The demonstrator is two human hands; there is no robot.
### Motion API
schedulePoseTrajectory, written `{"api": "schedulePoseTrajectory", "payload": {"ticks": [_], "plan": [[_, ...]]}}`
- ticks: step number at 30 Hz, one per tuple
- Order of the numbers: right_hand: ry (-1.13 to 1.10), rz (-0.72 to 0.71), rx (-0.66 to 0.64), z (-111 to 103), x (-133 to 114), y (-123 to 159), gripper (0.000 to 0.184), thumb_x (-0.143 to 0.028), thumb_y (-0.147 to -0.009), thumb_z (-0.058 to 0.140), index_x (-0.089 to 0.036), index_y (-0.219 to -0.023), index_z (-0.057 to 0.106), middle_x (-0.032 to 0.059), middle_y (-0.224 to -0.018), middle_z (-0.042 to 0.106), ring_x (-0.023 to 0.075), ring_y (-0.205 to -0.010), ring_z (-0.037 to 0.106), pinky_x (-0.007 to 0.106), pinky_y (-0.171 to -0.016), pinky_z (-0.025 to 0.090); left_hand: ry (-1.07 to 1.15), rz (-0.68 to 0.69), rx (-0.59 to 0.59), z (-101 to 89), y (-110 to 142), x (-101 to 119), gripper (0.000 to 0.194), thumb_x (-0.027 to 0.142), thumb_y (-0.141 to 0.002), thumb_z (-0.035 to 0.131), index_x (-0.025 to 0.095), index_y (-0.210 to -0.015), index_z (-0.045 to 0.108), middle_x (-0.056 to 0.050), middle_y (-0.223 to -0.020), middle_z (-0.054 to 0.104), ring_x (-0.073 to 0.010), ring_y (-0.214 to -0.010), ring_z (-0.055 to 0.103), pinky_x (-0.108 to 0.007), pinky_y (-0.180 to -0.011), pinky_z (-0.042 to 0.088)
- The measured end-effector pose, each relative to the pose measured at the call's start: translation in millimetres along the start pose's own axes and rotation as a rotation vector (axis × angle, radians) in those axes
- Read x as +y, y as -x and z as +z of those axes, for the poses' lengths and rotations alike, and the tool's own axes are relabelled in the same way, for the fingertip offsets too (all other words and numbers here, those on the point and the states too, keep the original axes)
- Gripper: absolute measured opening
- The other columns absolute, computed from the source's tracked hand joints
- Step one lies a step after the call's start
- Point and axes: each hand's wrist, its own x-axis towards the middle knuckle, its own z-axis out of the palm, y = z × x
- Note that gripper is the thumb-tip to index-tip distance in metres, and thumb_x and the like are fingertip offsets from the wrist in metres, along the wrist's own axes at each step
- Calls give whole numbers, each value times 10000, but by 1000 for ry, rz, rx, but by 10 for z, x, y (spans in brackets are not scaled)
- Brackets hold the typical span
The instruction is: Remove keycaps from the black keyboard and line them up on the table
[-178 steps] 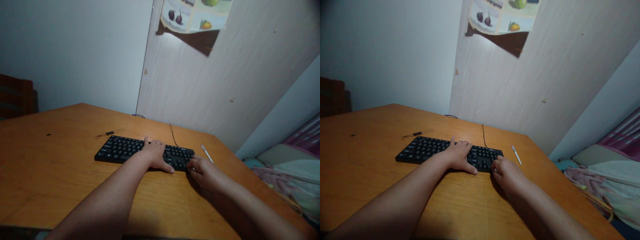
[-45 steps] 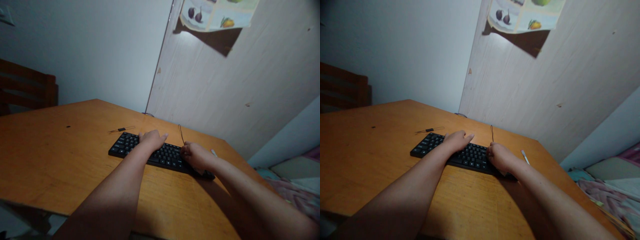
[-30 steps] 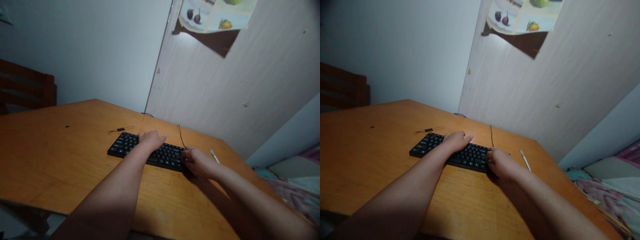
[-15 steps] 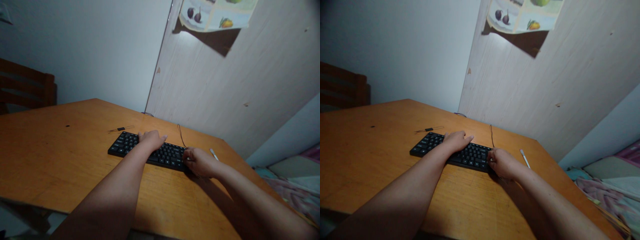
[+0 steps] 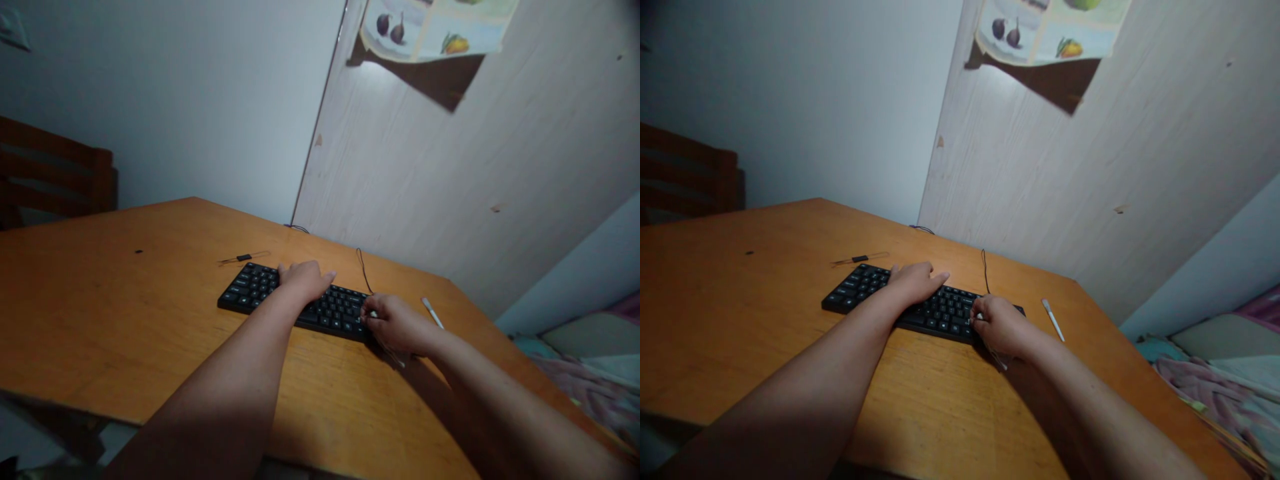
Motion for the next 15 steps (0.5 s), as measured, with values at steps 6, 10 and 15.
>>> {"api": "schedulePoseTrajectory", "payload": {"ticks": [6,10,15], "plan": [[15,-90,-12,66,-184,-147,143,-106,-711,535,-191,-783,624,28,-807,610,149,-722,537,247,-655,406,-19,9,4,27,-19,-13,691,706,-807,325,177,-1108,651,-193,-1165,650,-389,-1139,534,-568,-993,253],[40,-120,-35,46,-218,-162,142,-112,-718,535,-193,-788,628,30,-814,610,146,-714,531,245,-643,397,-7,6,1,20,-14,-12,690,701,-804,334,174,-1124,642,-195,-1190,638,-382,-1150,530,-560,-1001,252],[88,-35,-90,-47,-119,-100,116,-128,-733,549,-203,-755,634,36,-778,624,151,-672,524,254,-601,377,12,16,9,24,-9,-8,693,691,-811,324,162,-1126,642,-198,-1171,647,-389,-1137,533,-585,-999,237]]}}
